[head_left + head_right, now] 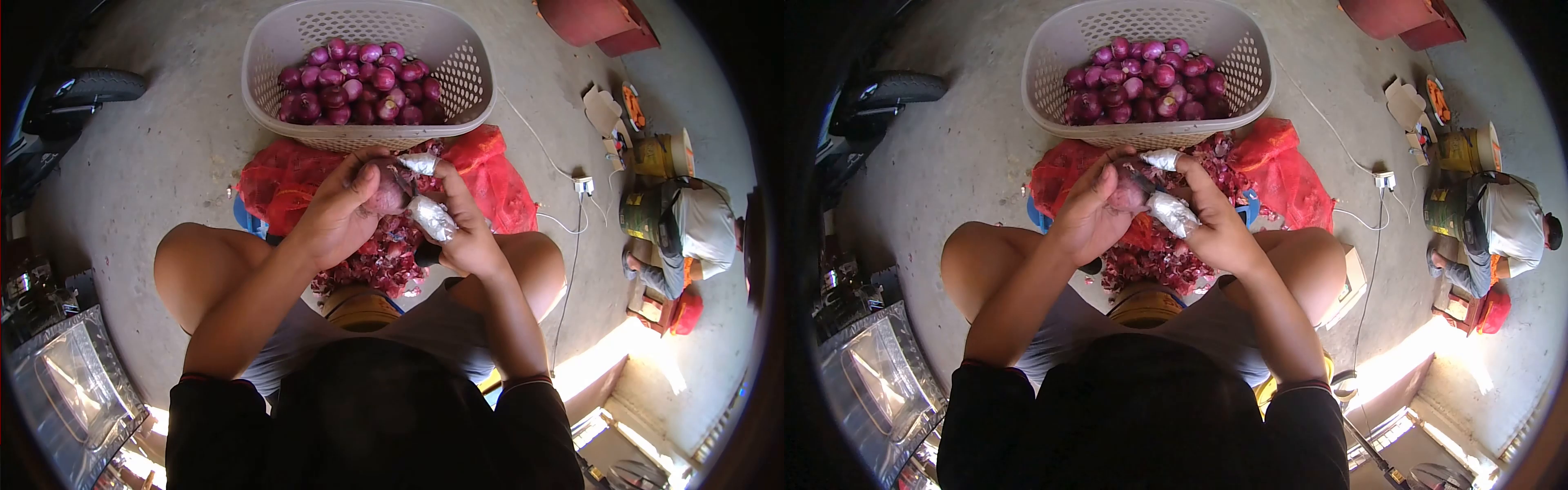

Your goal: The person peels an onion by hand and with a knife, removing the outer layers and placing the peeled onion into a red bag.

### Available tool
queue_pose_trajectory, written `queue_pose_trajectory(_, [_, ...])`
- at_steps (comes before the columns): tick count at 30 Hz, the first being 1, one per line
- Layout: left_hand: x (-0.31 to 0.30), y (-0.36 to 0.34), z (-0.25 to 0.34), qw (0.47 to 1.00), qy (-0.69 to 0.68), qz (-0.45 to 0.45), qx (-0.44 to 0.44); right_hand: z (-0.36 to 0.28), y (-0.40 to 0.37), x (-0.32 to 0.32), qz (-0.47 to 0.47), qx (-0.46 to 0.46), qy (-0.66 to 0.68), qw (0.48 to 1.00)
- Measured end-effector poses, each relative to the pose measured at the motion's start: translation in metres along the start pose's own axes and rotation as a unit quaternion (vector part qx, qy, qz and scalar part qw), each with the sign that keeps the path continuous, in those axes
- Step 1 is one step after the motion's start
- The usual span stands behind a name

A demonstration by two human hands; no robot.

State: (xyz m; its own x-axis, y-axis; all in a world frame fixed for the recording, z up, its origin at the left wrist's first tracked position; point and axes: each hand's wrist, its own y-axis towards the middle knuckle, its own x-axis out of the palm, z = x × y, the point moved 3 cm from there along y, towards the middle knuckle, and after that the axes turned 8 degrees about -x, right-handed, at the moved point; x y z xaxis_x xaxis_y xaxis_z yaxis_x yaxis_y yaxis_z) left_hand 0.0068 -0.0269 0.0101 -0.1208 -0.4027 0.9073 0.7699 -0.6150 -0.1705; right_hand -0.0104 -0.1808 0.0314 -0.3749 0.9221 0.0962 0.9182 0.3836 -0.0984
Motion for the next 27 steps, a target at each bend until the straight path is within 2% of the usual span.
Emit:
queue_pose_trajectory(12, [-0.007, -0.001, 0.0, 0.999, 0.0, -0.036, -0.023, 0.004, 0.003, 0.002, -0.016, -0.054, -0.021, 0.998])
queue_pose_trajectory(15, [-0.004, -0.002, -0.002, 1.0, 0.015, -0.013, -0.012, 0.011, 0.007, 0.004, -0.003, -0.142, -0.054, 0.988])
queue_pose_trajectory(17, [0.001, -0.001, -0.001, 1.0, 0.025, -0.005, -0.008, 0.01, 0.007, 0.003, 0.008, -0.151, -0.059, 0.987])
queue_pose_trajectory(19, [0.002, -0.002, 0.0, 0.999, 0.039, -0.006, -0.009, 0.004, 0.004, 0.005, 0.013, -0.088, -0.033, 0.996])
queue_pose_trajectory(22, [0.002, -0.002, 0.003, 0.999, 0.047, -0.005, -0.023, 0.004, 0.005, 0.008, 0.028, -0.13, -0.052, 0.99])
queue_pose_trajectory(25, [-0.002, 0.0, 0.0, 0.999, 0.002, 0.014, -0.052, 0.001, 0.003, 0.004, 0.02, -0.032, -0.067, 0.997])
queue_pose_trajectory(27, [-0.004, 0.002, -0.002, 0.995, -0.051, 0.025, -0.082, -0.003, 0.0, 0.003, 0.025, 0.027, -0.018, 0.999])
